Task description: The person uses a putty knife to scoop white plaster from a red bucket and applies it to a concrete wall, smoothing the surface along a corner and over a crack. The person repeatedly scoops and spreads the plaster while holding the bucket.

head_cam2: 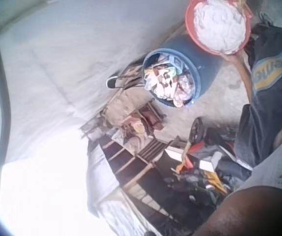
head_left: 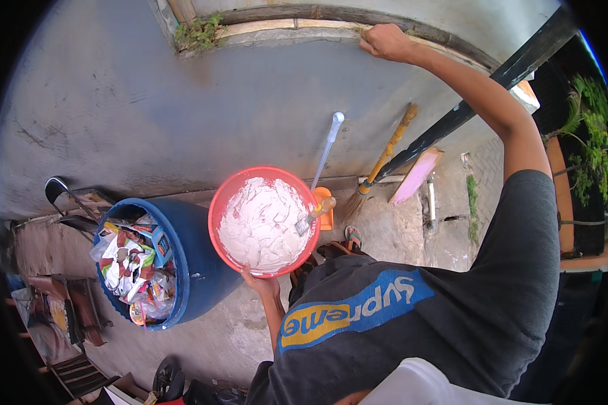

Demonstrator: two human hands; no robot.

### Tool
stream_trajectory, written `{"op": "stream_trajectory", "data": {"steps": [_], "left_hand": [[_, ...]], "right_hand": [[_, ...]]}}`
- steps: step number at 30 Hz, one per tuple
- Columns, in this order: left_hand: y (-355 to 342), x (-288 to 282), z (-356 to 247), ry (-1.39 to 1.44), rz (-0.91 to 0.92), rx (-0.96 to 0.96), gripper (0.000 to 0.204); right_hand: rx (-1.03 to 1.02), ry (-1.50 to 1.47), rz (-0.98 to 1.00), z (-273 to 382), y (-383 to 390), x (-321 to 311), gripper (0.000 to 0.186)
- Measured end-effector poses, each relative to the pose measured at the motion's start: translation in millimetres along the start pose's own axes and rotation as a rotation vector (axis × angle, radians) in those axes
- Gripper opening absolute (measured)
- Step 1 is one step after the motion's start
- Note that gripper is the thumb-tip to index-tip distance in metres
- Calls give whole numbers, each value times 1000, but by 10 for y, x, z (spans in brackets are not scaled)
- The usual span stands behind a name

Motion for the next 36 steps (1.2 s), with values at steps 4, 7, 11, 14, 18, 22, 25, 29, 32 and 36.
{"op": "stream_trajectory", "data": {"steps": [4, 7, 11, 14, 18, 22, 25, 29, 32, 36], "left_hand": [[46, -21, 28, -17, -9, -1, 62], [-53, -14, 75, 28, 32, 8, 63], [-100, 79, 99, 73, 88, 0, 65], [-102, 170, 92, 66, 164, -10, 69], [-40, 156, 132, 10, 119, -2, 69], [207, 301, 74, -29, 60, 50, 73], [331, 278, 77, -11, -17, 85, 73], [307, 248, 139, 22, -65, 48, 70], [225, 316, 140, 42, 33, 20, 70], [190, 318, 59, 31, 75, 73, 72]], "right_hand": [[18, 12, 5, 1, 269, -27, 27], [96, -7, -36, 23, 308, -224, 22], [-146, -207, -534, 194, 197, -153, 22], [236, -764, -399, 33, -140, 72, 34], [524, -1107, -787, -354, -129, 202, 46], [606, -953, -766, -432, -6, 44, 45], [424, -804, -657, -13, 131, -210, 41], [234, -487, -543, 25, 728, -192, 23], [146, -292, -489, -54, 659, -79, 18], [-80, -188, -361, 166, 316, 16, 30]]}}
Point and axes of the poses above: each hand's wrist, its own y-axis away from the middle knuckle, its own x-axis out of the palm, z = x × y, the point moved 8 cm from there along -y, towards the middle knuckle, and after that the axes turned 5 degrees about -x, right-handed, at the moved point
